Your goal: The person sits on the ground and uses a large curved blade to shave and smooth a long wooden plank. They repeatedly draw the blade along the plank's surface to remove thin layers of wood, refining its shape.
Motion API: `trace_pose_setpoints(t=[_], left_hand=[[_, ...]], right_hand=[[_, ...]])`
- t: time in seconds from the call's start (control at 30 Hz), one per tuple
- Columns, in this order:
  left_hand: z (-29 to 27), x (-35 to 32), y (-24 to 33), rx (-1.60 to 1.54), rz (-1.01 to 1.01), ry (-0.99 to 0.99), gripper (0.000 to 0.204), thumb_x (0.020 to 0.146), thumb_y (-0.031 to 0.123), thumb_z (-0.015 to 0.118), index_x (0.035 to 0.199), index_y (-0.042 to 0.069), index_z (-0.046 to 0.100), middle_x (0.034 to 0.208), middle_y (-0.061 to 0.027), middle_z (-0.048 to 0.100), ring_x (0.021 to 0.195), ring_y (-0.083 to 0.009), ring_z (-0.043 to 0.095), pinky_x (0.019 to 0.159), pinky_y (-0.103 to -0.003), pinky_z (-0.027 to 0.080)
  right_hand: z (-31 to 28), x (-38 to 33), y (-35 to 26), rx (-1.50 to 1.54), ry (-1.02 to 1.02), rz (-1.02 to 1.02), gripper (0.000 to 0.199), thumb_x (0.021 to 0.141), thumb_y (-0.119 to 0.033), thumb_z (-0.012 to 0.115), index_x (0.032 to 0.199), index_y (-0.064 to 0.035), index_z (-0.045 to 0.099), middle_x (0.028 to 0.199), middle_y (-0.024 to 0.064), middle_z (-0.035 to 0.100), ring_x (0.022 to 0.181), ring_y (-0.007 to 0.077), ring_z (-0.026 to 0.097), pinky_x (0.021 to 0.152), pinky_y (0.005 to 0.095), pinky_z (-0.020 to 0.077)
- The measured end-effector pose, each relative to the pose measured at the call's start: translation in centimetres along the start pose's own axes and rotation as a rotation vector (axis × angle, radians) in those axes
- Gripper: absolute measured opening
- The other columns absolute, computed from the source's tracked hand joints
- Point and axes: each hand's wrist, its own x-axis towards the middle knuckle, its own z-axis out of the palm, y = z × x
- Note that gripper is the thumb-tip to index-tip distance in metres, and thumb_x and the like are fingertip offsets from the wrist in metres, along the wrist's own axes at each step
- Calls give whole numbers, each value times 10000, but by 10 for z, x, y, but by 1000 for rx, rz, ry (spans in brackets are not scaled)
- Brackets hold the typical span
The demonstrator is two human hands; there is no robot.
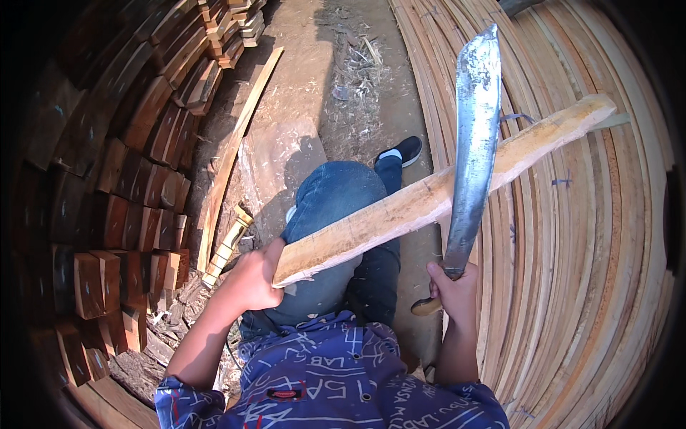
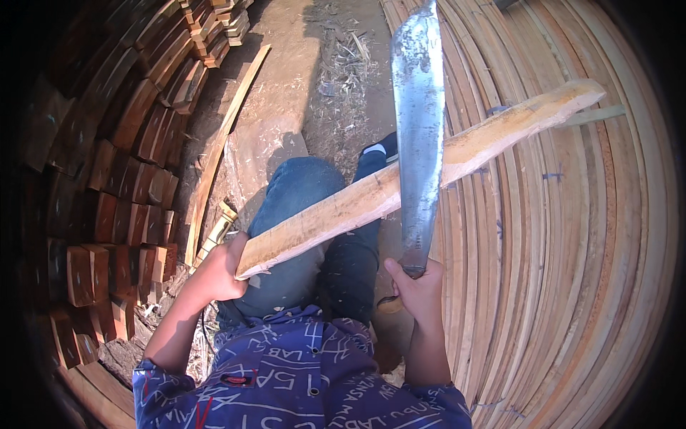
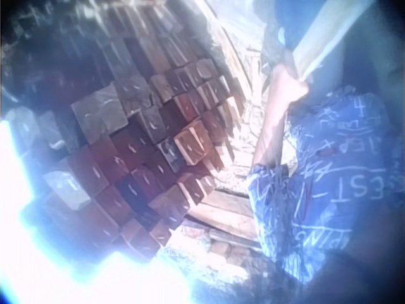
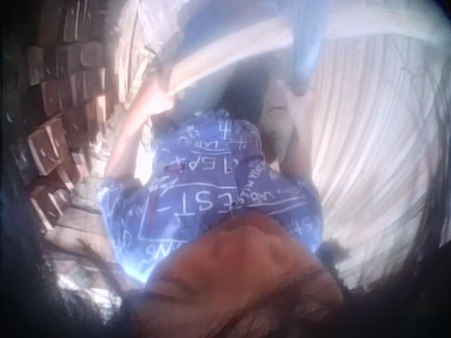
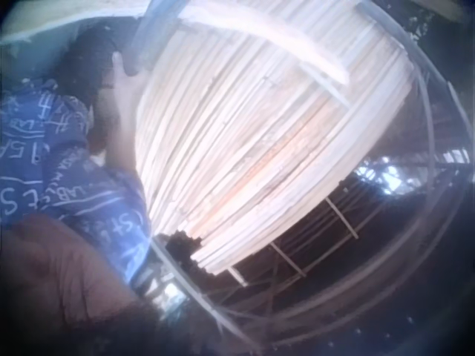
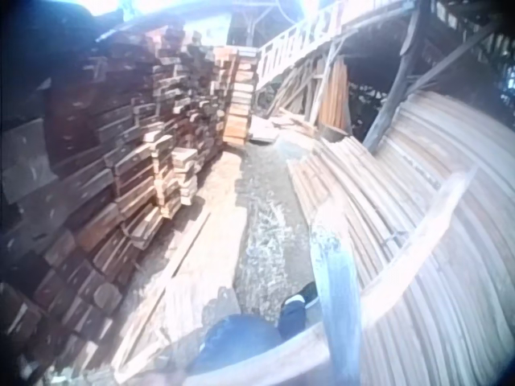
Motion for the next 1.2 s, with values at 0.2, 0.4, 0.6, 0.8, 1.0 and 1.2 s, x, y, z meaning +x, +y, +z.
trace_pose_setpoints(t=[0.2,0.4,0.6,0.8,1.0,1.2], left_hand=[[-3,4,3,-74,-16,-23,445,579,24,623,991,-34,467,856,-320,600,874,-516,602,747,-493,508],[-6,1,1,-101,-54,-49,456,563,1,625,996,-21,483,835,-285,598,877,-501,603,745,-458,495],[-5,4,2,-115,-107,-79,455,578,3,642,1005,-26,485,855,-293,618,915,-496,608,767,-433,502],[-6,5,-6,-88,-87,-132,526,607,43,679,1076,-34,453,918,-315,624,929,-510,611,794,-479,506],[-9,6,-10,-104,-133,-196,509,606,4,659,1085,-16,490,945,-276,636,972,-453,621,845,-412,485],[-16,12,-14,-230,-97,-284,531,600,-9,591,1123,3,501,968,-209,627,975,-358,624,878,-357,463]], right_hand=[[10,0,1,6,1,46,261,877,-92,732,698,-24,555,559,25,547,433,89,494,402,274,385],[22,-17,0,-352,-158,6,232,822,-169,813,797,17,677,611,1,605,544,60,539,490,258,424],[13,0,-26,-62,49,-48,239,854,-146,776,737,-4,624,559,18,582,468,74,530,435,244,400],[26,-1,-17,-101,-59,34,254,844,-191,796,757,-6,644,584,-4,576,524,62,541,470,252,426],[46,-20,-12,-167,-112,18,245,838,-195,803,790,-4,658,618,-11,582,538,61,536,478,254,420],[36,0,-23,68,28,-22,263,892,-108,726,688,-38,575,540,17,555,434,86,520,410,242,403]])
